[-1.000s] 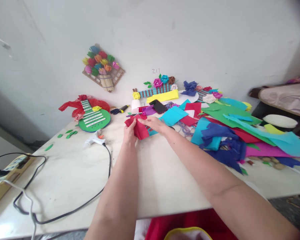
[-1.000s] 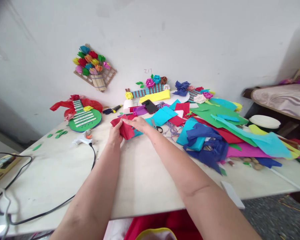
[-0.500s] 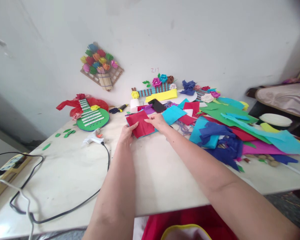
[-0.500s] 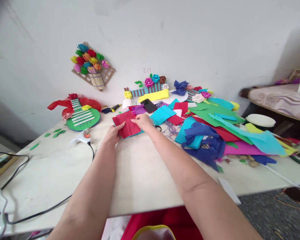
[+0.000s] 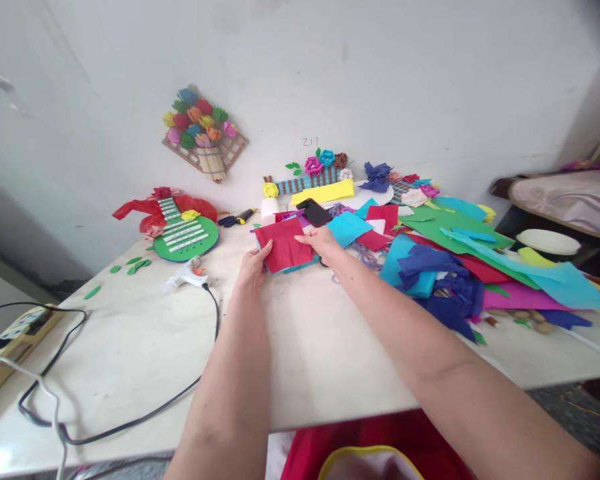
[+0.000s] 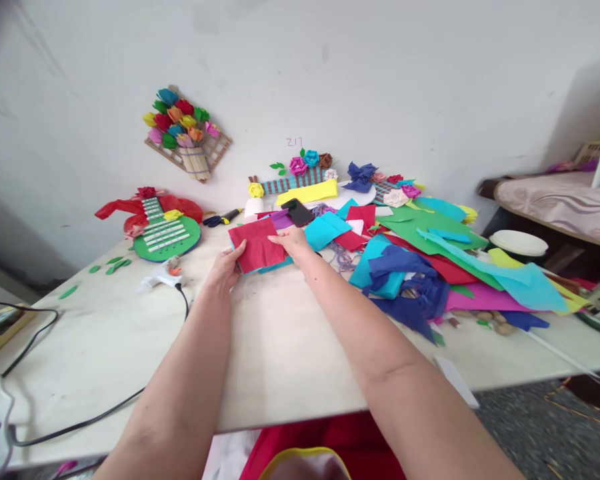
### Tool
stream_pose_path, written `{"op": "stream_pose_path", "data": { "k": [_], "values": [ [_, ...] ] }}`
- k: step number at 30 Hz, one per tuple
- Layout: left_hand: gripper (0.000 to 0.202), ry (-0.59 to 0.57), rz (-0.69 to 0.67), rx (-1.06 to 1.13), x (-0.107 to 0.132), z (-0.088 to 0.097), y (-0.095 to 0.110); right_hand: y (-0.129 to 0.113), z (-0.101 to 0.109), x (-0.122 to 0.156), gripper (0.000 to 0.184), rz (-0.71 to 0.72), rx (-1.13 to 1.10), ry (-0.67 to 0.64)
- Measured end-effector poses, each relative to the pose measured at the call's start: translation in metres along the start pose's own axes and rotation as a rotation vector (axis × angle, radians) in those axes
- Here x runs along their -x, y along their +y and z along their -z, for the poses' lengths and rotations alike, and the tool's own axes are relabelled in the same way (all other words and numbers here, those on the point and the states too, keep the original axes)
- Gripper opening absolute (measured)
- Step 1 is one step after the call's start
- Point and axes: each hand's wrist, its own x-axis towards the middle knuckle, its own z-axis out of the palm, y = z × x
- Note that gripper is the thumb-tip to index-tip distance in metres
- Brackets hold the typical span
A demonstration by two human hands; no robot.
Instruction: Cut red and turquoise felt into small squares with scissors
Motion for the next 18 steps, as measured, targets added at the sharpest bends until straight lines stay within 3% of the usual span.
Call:
{"op": "stream_pose_path", "data": {
  "k": [9,18],
  "values": [
    [0.034,0.058,-0.006,-0.084,-0.0029,0.0048,-0.0004,-0.0007,0.0020,0.0012,0.030,-0.039,0.020,0.036],
    [0.035,0.041,-0.010,-0.092,-0.0030,0.0056,-0.0015,-0.0065,0.0026,0.0059,0.030,-0.052,0.081,0.053]
  ]
}}
